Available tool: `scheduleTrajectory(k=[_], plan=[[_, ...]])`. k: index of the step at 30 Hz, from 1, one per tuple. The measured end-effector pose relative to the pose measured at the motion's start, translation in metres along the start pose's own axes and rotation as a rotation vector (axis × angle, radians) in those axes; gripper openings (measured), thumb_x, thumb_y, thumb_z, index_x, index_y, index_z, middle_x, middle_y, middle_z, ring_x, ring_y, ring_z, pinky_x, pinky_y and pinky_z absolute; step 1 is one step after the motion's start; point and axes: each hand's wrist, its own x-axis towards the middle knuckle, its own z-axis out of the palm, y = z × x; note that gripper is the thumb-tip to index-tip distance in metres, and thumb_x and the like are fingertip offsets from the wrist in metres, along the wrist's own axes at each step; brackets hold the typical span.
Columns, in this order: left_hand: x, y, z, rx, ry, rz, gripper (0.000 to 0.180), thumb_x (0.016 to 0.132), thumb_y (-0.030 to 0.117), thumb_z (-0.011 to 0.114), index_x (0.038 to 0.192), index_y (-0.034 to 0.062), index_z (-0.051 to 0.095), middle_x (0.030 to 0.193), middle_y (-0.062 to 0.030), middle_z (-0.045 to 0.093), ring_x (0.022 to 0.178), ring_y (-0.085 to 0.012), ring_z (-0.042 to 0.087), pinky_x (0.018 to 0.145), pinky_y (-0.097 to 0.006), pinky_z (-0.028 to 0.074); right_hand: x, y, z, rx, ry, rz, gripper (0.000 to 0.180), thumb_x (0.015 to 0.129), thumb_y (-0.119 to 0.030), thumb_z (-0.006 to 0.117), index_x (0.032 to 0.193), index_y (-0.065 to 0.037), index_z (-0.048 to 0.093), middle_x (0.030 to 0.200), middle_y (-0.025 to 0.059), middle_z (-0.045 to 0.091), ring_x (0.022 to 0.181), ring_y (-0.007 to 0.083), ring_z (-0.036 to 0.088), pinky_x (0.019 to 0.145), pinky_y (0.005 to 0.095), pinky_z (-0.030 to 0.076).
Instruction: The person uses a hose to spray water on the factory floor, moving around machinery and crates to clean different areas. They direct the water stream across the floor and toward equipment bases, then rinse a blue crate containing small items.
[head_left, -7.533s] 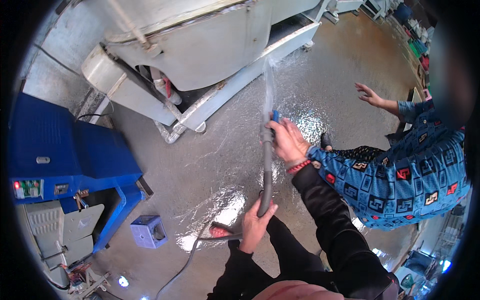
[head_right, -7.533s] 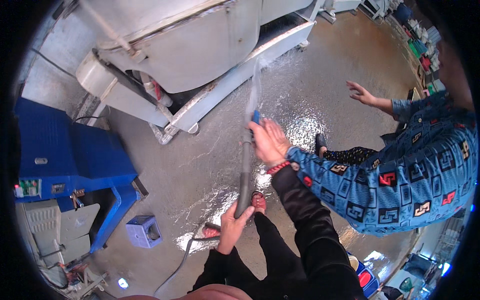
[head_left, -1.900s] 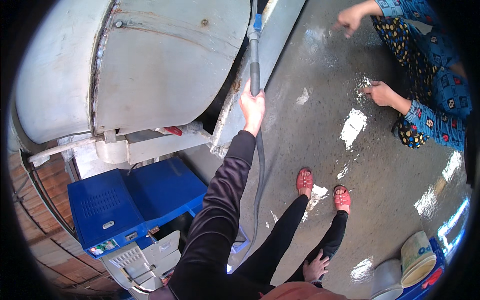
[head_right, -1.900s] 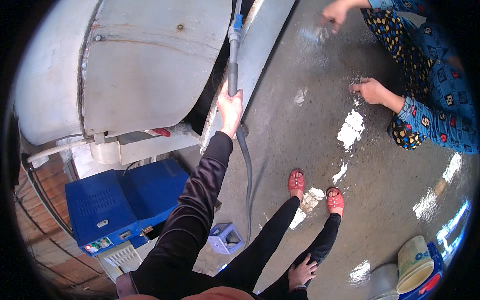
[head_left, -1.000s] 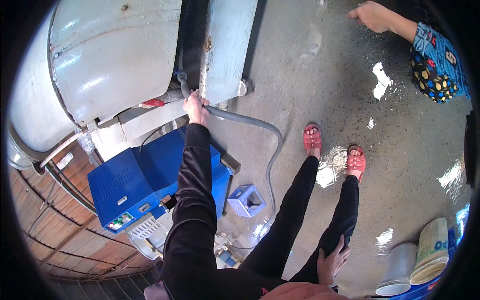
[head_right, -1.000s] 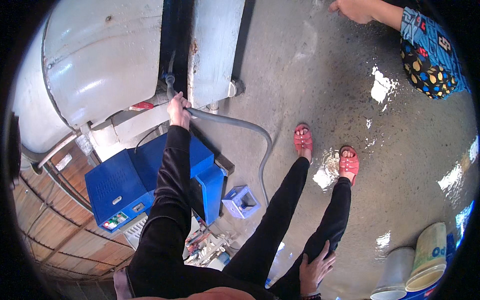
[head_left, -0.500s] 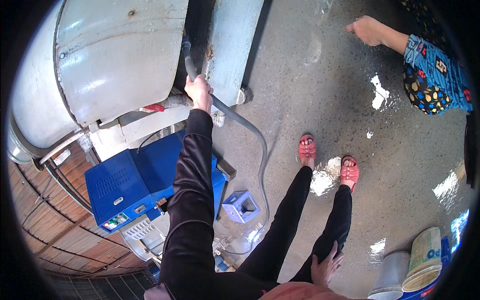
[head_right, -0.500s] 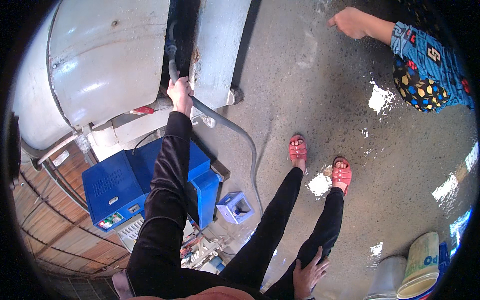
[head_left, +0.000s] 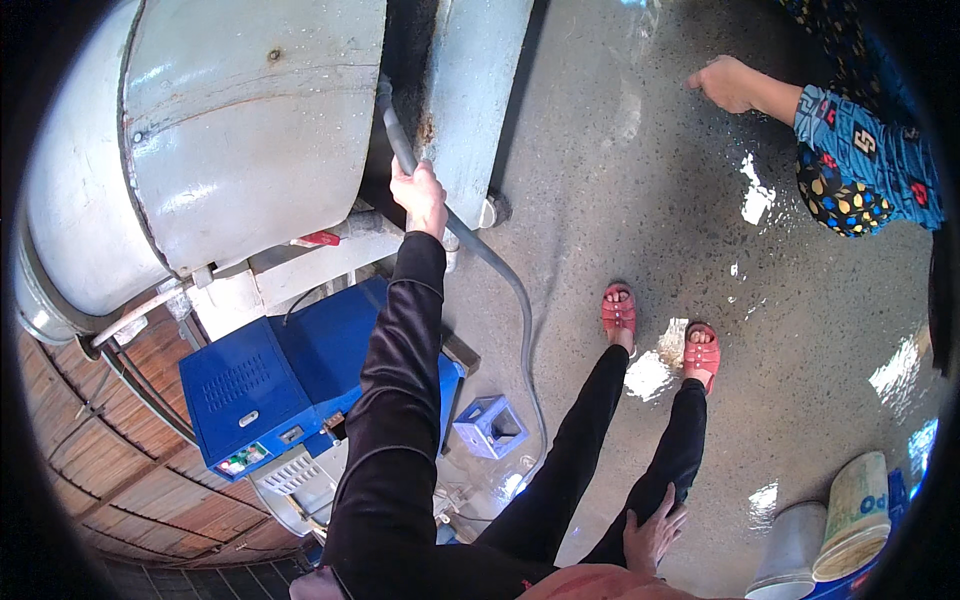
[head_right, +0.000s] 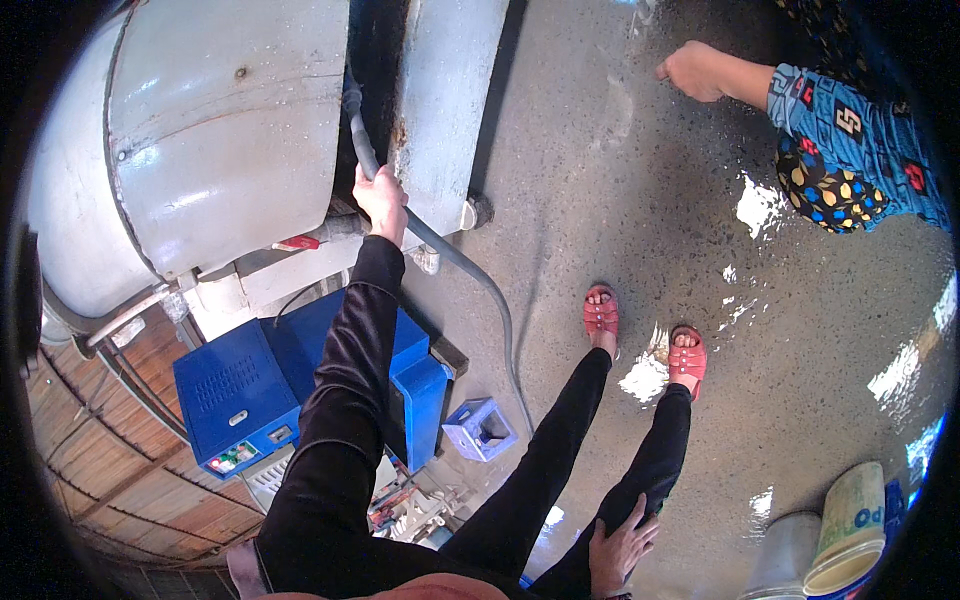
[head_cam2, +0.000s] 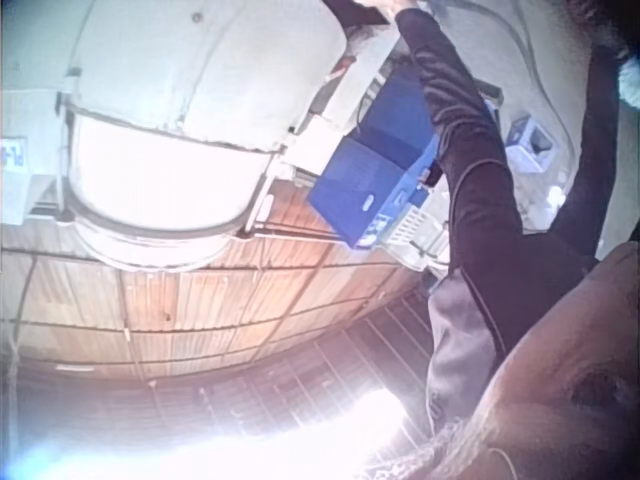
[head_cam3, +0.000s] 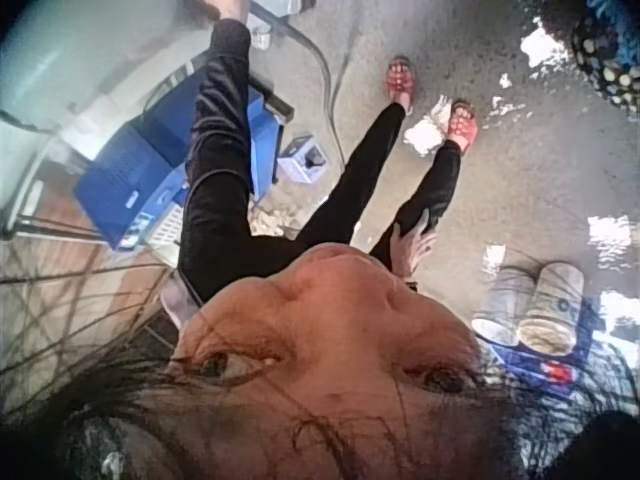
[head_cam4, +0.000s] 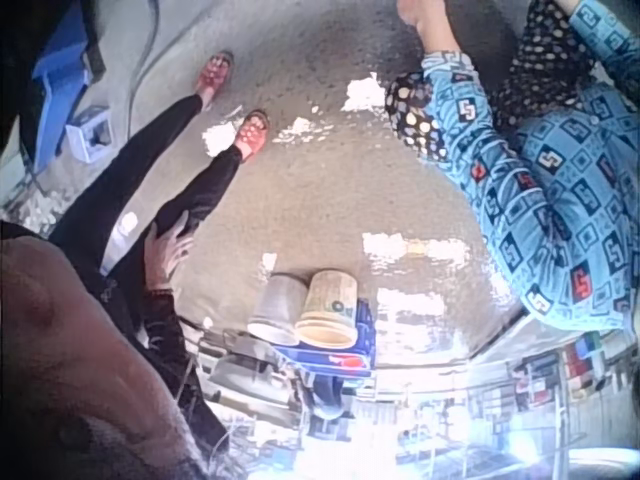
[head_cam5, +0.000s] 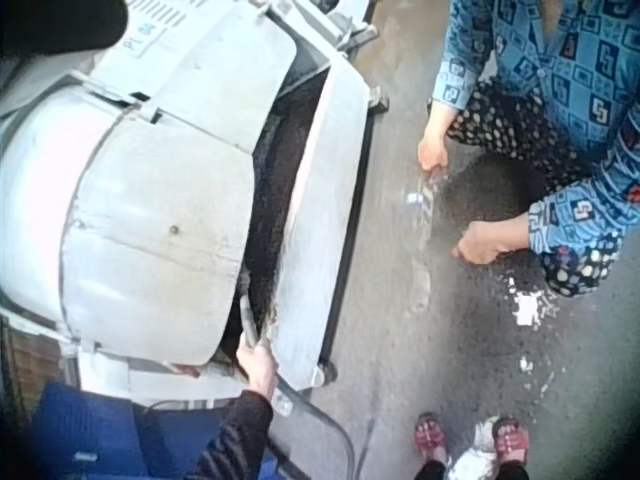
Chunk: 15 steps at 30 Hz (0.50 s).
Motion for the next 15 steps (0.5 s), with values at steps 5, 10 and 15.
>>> scheduleTrajectory(k=[5,10,15], plan=[[-0.002,-0.011,0.004,0.044,0.014,0.041,0.026,0.076,-0.003,0.050,0.101,0.0047,0.055,0.054,0.0032,0.041,0.040,-0.0069,0.038,0.035,-0.026,0.029,0.000,0.002,0.000,0.022,-0.015,-0.003,0.091,0.067,-0.017,0.075,0.140,-0.016,0.022,0.125,0.0234,0.033,0.117,0.0405,0.034,0.094,0.0513,0.033],[-0.004,0.000,-0.013,-0.051,-0.066,-0.049,0.019,0.078,-0.002,0.049,0.094,0.0063,0.051,0.051,0.0032,0.038,0.035,-0.0074,0.035,0.030,-0.025,0.027,0.001,0.004,0.004,0.056,-0.037,0.022,0.090,0.067,-0.019,0.074,0.140,-0.016,0.023,0.125,0.0239,0.033,0.118,0.0405,0.033,0.095,0.0515,0.031],[0.011,0.013,-0.015,-0.037,-0.074,-0.048,0.015,0.079,-0.002,0.049,0.089,0.0082,0.048,0.050,0.0035,0.036,0.034,-0.0072,0.033,0.029,-0.024,0.026,0.001,0.004,0.006,0.035,-0.022,0.029,0.090,0.066,-0.021,0.074,0.140,-0.015,0.024,0.125,0.0239,0.034,0.118,0.0396,0.034,0.095,0.0505,0.031]])
